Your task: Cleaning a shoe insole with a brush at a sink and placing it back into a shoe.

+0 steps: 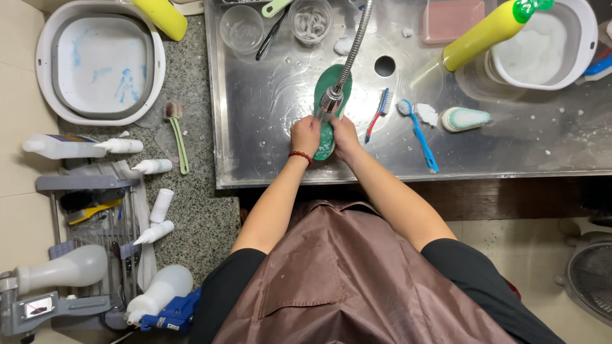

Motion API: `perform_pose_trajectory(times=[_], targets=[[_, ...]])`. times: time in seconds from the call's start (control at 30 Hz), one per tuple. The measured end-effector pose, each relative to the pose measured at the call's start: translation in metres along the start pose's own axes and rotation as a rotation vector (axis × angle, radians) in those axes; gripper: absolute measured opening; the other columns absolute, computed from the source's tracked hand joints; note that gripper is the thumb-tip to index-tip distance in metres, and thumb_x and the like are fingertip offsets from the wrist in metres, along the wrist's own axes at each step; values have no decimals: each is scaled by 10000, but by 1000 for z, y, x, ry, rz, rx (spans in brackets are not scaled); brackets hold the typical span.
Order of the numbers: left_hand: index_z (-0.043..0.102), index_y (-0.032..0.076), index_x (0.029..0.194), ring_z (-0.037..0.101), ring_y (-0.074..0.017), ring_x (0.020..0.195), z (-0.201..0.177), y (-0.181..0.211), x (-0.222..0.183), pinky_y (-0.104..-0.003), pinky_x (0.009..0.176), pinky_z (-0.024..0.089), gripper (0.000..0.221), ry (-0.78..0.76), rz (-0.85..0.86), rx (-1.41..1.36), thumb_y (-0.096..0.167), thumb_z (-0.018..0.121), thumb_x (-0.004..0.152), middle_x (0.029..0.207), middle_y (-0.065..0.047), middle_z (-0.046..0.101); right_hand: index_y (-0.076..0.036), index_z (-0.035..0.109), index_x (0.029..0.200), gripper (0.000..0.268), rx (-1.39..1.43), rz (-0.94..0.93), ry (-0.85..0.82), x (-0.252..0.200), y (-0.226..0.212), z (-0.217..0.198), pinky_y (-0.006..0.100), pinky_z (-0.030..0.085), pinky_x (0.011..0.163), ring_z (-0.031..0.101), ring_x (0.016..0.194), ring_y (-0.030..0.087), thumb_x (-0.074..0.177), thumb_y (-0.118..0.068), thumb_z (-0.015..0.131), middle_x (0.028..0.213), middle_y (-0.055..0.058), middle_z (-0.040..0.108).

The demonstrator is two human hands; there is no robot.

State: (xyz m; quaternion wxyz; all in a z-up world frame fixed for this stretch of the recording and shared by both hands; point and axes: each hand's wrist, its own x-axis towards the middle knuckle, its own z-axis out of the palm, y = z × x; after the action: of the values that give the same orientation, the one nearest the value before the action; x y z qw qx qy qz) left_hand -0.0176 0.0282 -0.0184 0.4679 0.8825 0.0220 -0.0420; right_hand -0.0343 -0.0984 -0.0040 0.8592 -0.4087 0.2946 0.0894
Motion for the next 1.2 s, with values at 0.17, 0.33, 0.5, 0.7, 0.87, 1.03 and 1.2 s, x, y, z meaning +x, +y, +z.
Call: perform_pose_trajectory(times=[0.17,0.33,0.5,0.7,0.87,1.03,1.2], targets=[[723,-12,880,672,-482,848,2,24,7,-535,762,535,343,-66,-219,66,303,614,958,866,-275,698,-15,694,1151,241,-281,-201,53,12,10,-12,310,538,773,654,848,152,1002,-140,553,983,62,736],[738,-26,956,694,-481,913,29,13,7,-536,831,547,298,-22,-253,100,214,573,896,915,-300,710,10,716,1077,242,-681,-416,169,1,5,-5,365,529,756,670,819,221,1002,-159,560,914,135,743],[752,13,1022,700,-456,909,12,42,-8,-499,812,546,313,-10,-301,-68,226,572,880,921,-277,723,28,682,1014,255,-1021,-494,289,2,14,-20,431,532,754,693,844,345,1003,-222,634,906,220,724],[723,-18,1000,722,-369,846,43,-2,-5,-438,795,538,353,90,-358,-300,284,541,989,900,-235,741,12,711,1053,307,-749,-316,27,-10,5,-33,331,544,708,650,774,139,966,-282,706,842,72,743],[678,-13,1107,712,-367,900,36,15,2,-425,843,535,273,97,-361,-442,180,537,974,974,-221,748,17,697,1099,282,-744,-158,2,-34,-12,-19,328,505,661,603,716,143,983,-240,678,841,89,695],[631,7,1216,692,-333,931,19,43,3,-419,845,530,371,131,-286,-310,36,513,866,1019,-189,726,20,682,1167,249,-477,-317,-205,-25,-4,-26,247,544,783,635,872,62,985,-150,677,1015,30,730],[691,-8,1134,696,-241,896,10,39,2,-378,854,537,244,124,-230,-527,180,635,989,996,-147,763,3,714,1118,211,-378,-29,-138,-35,-11,-22,269,556,693,654,786,95,988,-161,683,937,31,728]])
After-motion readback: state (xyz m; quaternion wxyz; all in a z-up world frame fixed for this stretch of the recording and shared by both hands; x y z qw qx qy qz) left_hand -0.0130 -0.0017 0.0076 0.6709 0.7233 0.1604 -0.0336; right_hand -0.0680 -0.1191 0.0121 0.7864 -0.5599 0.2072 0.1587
